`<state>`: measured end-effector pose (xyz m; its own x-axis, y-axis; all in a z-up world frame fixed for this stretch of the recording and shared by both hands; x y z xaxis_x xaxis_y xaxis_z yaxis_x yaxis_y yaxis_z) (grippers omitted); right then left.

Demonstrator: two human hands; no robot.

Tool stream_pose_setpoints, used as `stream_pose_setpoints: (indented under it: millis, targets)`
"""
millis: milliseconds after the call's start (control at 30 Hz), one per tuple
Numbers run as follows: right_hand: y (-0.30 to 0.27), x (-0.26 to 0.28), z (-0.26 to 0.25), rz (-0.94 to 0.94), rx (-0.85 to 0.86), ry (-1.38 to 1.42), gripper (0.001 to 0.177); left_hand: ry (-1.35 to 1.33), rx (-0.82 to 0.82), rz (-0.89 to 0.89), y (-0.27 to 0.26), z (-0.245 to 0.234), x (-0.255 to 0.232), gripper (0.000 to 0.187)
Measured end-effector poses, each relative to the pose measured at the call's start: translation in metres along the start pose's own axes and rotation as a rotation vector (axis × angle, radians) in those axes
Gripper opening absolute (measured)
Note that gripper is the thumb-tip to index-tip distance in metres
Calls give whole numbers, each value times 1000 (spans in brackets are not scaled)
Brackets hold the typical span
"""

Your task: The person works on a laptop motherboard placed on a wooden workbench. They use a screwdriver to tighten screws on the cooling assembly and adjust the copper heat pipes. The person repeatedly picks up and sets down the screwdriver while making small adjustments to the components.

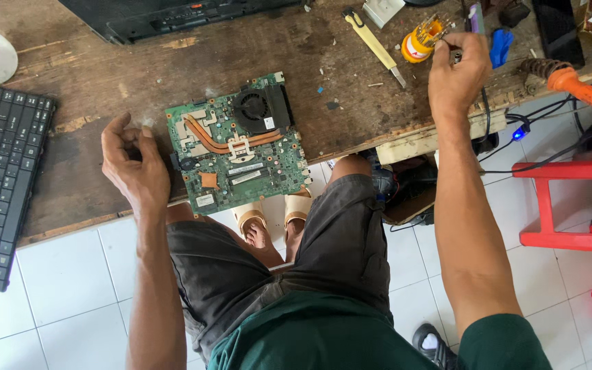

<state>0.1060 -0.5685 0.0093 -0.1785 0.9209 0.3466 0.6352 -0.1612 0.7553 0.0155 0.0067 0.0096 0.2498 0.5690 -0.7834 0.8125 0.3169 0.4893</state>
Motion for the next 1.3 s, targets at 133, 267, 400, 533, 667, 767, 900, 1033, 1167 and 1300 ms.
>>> stream_pose_setpoints:
  millis: [133,267,400,533,667,767,900,1033,1167,1300]
  targets:
    - [4,-7,0,-47,25,-37,14,-20,8,-36,0,0,1,27]
    - [8,-13,-1,-57,69,-46,10,-12,-1,-12,0,1,2,27]
    - [9,-28,1,-62,107,1,8,-3,1,-24,0,0,-1,26]
    - [11,-24,-4,-103,120,-69,11,-4,0,-17,0,0,2,26]
    - [13,-18,-6,-112,144,-111,8,1,2,-22,0,0,2,27]
    - [14,-17,-5,-112,154,-133,7,-6,1,-23,1,0,-1,26]
    - [14,-23,-3,-148,128,-117,9,-10,2,-14,0,0,0,25]
    - [17,-20,-7,-150,119,-13,8,-7,-2,-38,0,1,2,27]
    - [22,-19,-12,-91,80,56,11,-9,-4,-23,0,1,-2,27]
    - [22,-37,-5,64,-57,250,20,-24,-2,-37,0,1,-1,27]
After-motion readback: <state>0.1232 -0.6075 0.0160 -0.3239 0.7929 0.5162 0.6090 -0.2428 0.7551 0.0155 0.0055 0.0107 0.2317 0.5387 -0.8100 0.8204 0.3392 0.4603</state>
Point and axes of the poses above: each hand's wrist, its own y-axis towards the middle knuckle, its own z-axis out of the palm, x = y × z, the point moved 2 cm from there along y, towards the middle knuckle, and after that the axes turned 4 degrees about -y, right-handed, at the moved point
